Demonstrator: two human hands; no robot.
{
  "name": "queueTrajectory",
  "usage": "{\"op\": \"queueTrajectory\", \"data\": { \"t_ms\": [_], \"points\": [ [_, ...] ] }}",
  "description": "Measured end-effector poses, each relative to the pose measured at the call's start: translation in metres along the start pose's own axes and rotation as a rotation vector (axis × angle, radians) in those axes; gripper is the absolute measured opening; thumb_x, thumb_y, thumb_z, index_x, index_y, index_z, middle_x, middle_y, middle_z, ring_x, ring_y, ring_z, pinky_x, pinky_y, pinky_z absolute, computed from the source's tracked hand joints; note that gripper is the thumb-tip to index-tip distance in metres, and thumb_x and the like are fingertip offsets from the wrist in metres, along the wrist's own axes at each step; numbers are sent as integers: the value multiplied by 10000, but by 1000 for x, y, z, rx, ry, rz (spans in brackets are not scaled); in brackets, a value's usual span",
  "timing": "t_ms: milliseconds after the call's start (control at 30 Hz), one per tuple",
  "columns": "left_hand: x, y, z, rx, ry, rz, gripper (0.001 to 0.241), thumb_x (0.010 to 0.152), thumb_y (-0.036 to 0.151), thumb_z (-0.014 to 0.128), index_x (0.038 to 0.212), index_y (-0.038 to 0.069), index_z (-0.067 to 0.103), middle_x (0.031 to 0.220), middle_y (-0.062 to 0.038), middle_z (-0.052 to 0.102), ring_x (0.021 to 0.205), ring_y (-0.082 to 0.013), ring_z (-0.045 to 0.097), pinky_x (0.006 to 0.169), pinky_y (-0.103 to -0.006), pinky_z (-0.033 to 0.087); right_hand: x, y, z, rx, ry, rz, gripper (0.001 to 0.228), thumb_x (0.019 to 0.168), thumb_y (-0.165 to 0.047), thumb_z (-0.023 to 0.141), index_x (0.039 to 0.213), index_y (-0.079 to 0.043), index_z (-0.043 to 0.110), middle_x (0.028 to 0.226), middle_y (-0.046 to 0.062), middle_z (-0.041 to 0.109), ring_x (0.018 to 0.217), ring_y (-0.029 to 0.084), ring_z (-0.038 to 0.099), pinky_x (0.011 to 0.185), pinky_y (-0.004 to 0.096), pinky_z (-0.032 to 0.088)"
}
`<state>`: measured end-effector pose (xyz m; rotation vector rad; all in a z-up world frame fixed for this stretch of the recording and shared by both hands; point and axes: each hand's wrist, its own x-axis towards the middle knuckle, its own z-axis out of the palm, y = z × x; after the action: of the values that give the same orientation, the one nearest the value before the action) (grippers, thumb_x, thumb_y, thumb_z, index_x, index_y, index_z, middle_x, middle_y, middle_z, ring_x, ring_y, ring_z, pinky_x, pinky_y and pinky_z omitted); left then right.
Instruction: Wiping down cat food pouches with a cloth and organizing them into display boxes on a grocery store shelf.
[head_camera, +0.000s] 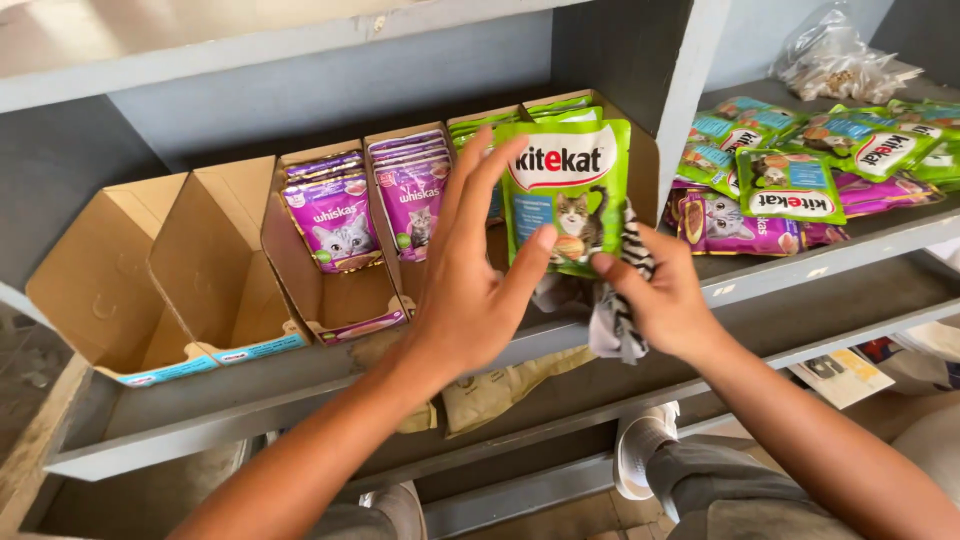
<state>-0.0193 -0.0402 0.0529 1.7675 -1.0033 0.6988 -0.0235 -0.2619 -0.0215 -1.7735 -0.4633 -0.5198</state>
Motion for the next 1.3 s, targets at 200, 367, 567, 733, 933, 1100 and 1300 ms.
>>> {"op": "queueTrajectory", "data": {
  "t_ms": [200,367,567,733,933,1100,1300],
  "points": [
    [68,-7,-10,148,-350,123,500,934,126,707,1386,6,530,1379,-173,661,1179,-308,704,1006,-423,548,-7,21,-31,106,-11,14,101,981,-31,580,1024,16,658,845,-2,633,739,79,477,717,230,407],
    [108,-7,-5,146,-410,168,169,837,51,780,964,-22,696,725,-74,720,490,-144,517,456,-299,442,-7,27,-50,70,165,40,79,1028,-88,609,968,-36,609,805,-16,585,699,63,464,671,217,400],
    [124,-39,14,443,-377,74,268,1019,236,666,1042,-30,686,679,-102,698,383,-210,530,351,-369,457,-9,20,-62,-112,372,-12,63,1084,-56,603,1043,-22,570,874,5,555,737,90,443,718,238,387],
    [136,-81,38,505,-389,104,255,1001,229,676,1002,-25,705,677,-124,704,386,-248,555,354,-398,473,-4,-15,-33,-422,82,-281,308,833,1,651,1128,89,654,914,147,704,664,211,601,631,305,488],
    [151,-116,64,671,-380,146,240,975,218,691,941,-17,732,675,-157,714,391,-307,592,359,-442,496,7,-16,-16,-786,-106,-314,507,848,-172,701,1329,-44,605,1447,221,467,1257,419,489,1013,510,426],
    [166,-135,78,838,-353,213,232,949,207,706,880,-9,759,672,-191,723,395,-365,629,364,-486,518,11,-17,-18,-867,-260,-161,580,968,-344,590,1505,-134,528,1177,122,685,872,349,687,690,455,554],
    [180,-154,90,948,-538,-12,83,836,76,697,880,11,720,686,-187,700,476,-394,657,469,-504,557,11,-13,-21,-845,-274,-195,427,937,-352,634,1289,-111,669,1096,87,716,836,334,664,623,460,544]
  ]
}}
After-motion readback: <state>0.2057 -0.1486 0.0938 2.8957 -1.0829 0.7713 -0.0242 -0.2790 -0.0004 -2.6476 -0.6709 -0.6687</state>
